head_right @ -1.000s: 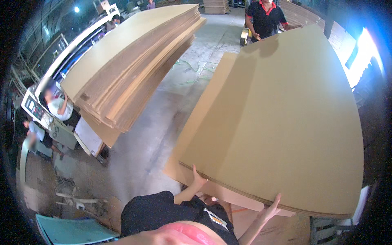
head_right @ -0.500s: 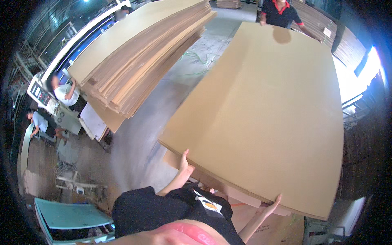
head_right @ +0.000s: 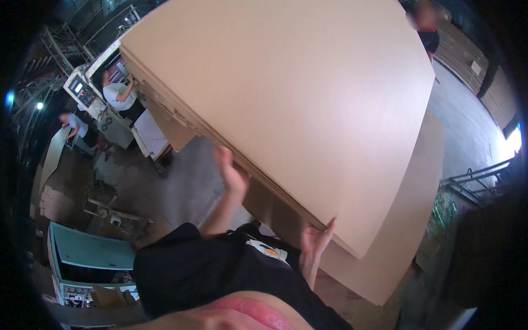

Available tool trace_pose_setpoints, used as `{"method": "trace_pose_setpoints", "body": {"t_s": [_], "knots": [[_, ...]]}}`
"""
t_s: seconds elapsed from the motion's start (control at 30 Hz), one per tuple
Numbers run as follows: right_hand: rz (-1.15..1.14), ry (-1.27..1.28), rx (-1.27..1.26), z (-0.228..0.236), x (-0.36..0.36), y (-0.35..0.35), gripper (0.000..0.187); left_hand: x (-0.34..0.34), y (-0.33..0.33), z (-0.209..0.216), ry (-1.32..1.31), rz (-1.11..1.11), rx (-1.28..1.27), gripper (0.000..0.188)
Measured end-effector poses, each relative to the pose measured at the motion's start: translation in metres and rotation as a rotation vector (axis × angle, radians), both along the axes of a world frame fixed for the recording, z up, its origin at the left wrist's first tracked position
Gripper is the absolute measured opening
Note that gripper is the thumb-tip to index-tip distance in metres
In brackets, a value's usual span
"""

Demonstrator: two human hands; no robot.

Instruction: The person repeatedly picks up large flat cardboard sheets from a stack and places them onto a growing pile on the floor. The action is continuous and involves handling the sheets by hand without tools.

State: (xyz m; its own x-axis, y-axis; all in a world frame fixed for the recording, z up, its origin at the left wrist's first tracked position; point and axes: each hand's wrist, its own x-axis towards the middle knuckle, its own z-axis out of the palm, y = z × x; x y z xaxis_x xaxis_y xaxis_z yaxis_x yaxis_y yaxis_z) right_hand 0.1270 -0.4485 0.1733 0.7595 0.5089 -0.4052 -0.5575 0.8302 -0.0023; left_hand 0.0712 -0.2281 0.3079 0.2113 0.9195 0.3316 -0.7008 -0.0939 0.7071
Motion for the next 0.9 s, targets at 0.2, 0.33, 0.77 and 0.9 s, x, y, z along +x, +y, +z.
{"method": "trace_pose_setpoints", "body": {"t_s": [0.2,0.33,0.77,0.9], "knots": [[0.313,-0.244,0.136,0.126,-0.027,0.095,0.056,0.017,0.001,0.025,0.371,-0.267,0.223,0.061],[0.325,-0.906,0.023,0.126,-0.027,0.197,0.060,0.020,0.084,0.105,0.004,-0.111,0.156,0.055],[-0.013,-0.549,-0.049,0.033,0.009,0.376,0.069,-0.135,0.618,0.279,0.043,0.077,0.306,0.058],[-0.077,-1.345,-0.655,0.118,-0.029,0.485,0.073,-0.221,0.748,0.204,0.628,0.818,0.509,0.072]]}}
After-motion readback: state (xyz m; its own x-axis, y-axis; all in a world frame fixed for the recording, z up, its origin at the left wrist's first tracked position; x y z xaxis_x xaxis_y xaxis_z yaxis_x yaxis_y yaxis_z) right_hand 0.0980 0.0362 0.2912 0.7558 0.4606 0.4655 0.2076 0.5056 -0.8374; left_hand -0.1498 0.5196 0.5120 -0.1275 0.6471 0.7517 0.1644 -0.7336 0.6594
